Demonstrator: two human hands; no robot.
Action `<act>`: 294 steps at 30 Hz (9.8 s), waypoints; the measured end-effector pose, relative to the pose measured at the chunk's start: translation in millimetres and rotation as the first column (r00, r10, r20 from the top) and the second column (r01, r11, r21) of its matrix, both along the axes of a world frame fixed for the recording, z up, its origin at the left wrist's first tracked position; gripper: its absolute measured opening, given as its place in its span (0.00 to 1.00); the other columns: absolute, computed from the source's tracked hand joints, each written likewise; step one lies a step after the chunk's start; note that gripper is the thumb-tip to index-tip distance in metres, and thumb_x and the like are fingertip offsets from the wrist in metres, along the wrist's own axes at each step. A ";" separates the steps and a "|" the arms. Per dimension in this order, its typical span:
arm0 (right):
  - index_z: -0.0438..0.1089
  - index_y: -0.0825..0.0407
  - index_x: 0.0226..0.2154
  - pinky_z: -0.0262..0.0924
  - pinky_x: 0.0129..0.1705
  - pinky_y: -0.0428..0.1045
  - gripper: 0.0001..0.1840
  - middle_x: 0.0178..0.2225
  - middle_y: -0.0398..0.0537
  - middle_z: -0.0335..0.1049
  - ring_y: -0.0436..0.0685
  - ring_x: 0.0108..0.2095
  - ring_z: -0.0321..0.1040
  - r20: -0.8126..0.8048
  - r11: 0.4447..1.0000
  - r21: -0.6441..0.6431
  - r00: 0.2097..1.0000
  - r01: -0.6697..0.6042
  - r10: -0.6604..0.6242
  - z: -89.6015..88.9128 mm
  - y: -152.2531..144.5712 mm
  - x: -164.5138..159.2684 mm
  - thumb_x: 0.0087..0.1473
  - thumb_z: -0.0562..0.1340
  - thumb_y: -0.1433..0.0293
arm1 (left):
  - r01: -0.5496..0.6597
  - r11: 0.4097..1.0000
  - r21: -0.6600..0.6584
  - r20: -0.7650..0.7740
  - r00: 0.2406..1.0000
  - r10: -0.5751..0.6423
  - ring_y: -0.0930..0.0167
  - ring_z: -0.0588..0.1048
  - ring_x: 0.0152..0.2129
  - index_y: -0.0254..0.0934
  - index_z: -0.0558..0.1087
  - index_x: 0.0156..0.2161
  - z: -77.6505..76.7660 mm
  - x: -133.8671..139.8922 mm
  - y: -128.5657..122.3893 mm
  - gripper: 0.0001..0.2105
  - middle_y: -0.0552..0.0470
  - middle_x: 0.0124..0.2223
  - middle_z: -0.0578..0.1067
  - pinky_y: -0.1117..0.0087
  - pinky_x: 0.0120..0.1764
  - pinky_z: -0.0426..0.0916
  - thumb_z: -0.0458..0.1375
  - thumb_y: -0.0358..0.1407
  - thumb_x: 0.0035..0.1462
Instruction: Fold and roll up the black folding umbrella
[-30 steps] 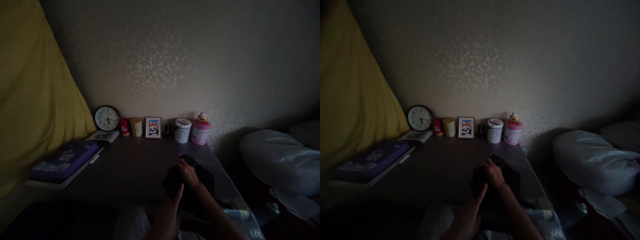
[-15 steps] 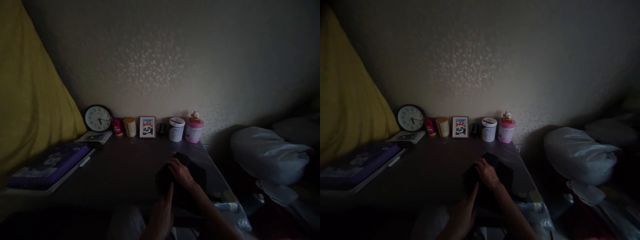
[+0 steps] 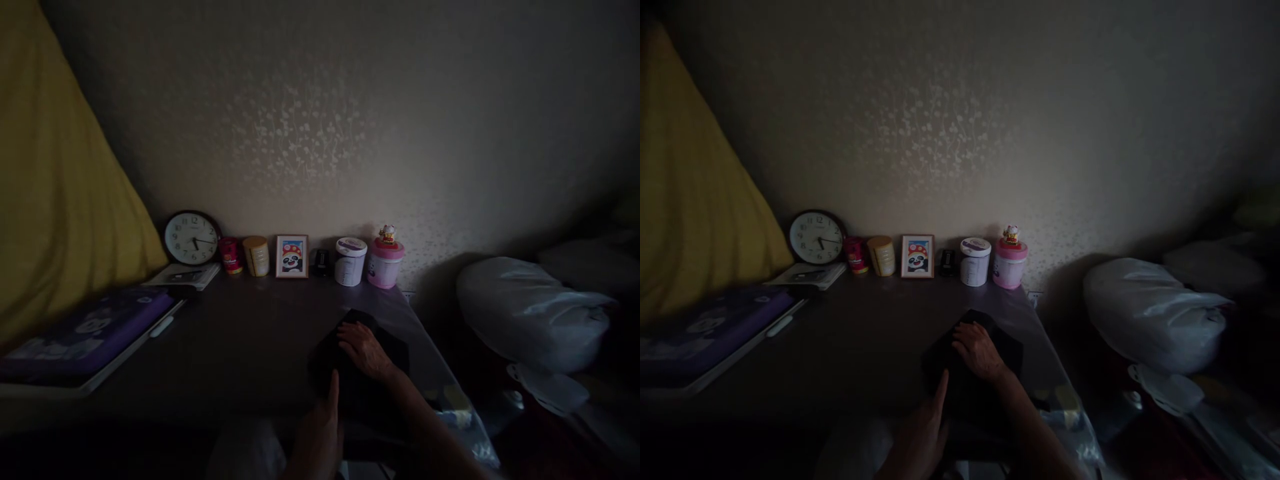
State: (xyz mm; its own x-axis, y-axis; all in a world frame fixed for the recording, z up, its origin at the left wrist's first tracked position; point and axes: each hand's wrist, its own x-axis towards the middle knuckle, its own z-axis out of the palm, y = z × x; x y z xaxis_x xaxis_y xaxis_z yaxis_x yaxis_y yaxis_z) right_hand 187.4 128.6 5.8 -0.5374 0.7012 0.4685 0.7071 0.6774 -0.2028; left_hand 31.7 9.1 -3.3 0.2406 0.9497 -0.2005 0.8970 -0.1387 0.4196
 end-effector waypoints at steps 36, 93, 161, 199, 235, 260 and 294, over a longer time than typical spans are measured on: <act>0.67 0.49 0.43 0.63 0.45 0.53 0.16 0.45 0.50 0.67 0.57 0.44 0.66 -0.143 0.921 0.043 0.914 0.388 -0.379 -12.3 -39.9 122.0 0.56 0.49 0.70 | 0.003 0.999 0.044 0.072 0.997 -0.006 0.70 0.73 0.38 0.37 0.34 0.63 -0.4 -6.6 -3.2 0.31 0.46 0.45 0.72 0.74 0.38 0.62 0.44 0.36 0.59; 0.67 0.48 0.39 0.63 0.42 0.46 0.12 0.47 0.49 0.60 0.52 0.42 0.65 -0.096 1.000 -0.006 0.995 0.020 -0.021 8.2 19.6 -42.5 0.59 0.50 0.69 | 0.012 0.994 -0.111 0.252 0.968 0.016 0.64 0.69 0.46 0.30 0.46 0.61 -0.9 -27.4 10.8 0.35 0.40 0.51 0.69 0.70 0.46 0.63 0.52 0.33 0.48; 0.70 0.50 0.38 0.56 0.51 0.56 0.11 0.39 0.49 0.72 0.57 0.49 0.62 -0.077 0.996 0.072 0.996 -0.046 0.052 9.6 16.8 -3.3 0.57 0.54 0.67 | -0.044 0.999 0.024 -0.117 0.992 0.047 0.66 0.75 0.33 0.49 0.32 0.61 -4.8 -2.3 7.7 0.37 0.46 0.41 0.73 0.71 0.31 0.64 0.46 0.24 0.53; 0.67 0.51 0.43 0.56 0.48 0.53 0.17 0.45 0.51 0.69 0.57 0.46 0.65 0.097 0.913 -0.048 0.912 0.405 -0.400 -8.2 52.5 36.1 0.59 0.47 0.68 | 0.007 0.999 -0.038 0.114 0.993 -0.002 0.68 0.74 0.36 0.48 0.31 0.62 -6.5 -15.5 7.4 0.35 0.48 0.41 0.75 0.71 0.36 0.63 0.45 0.28 0.55; 0.66 0.48 0.38 0.61 0.47 0.53 0.12 0.51 0.51 0.62 0.56 0.48 0.63 -0.392 0.977 -0.046 0.896 0.208 -0.210 -0.3 -57.9 67.2 0.55 0.49 0.71 | -0.038 0.999 -0.016 0.233 0.972 0.041 0.73 0.75 0.35 0.46 0.34 0.62 -9.2 -19.9 9.1 0.32 0.52 0.41 0.75 0.79 0.35 0.63 0.48 0.35 0.58; 0.65 0.47 0.42 0.62 0.40 0.45 0.14 0.43 0.47 0.65 0.51 0.40 0.66 -0.034 0.998 -0.003 0.998 0.060 -0.060 10.2 17.1 -33.4 0.59 0.48 0.71 | 0.000 0.998 -0.070 0.109 0.994 0.008 0.67 0.69 0.46 0.34 0.48 0.61 -8.8 -18.8 5.2 0.27 0.42 0.52 0.70 0.71 0.46 0.60 0.46 0.34 0.56; 0.67 0.50 0.34 0.61 0.41 0.50 0.09 0.36 0.49 0.66 0.54 0.38 0.64 -0.209 0.993 0.076 0.976 0.087 -0.069 8.7 -31.4 -15.5 0.57 0.52 0.70 | -0.057 0.993 0.101 0.179 0.983 0.038 0.74 0.70 0.43 0.43 0.40 0.62 -10.7 -7.7 -2.6 0.30 0.50 0.53 0.68 0.77 0.46 0.59 0.46 0.30 0.57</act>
State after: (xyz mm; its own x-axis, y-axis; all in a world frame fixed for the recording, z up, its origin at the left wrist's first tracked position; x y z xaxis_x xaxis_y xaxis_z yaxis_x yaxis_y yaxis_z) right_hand 171.9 97.2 14.5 -0.3687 0.6906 0.6222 0.7078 0.6425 -0.2937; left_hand 24.1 6.4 -14.1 0.2174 0.9744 -0.0569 0.8166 -0.1496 0.5574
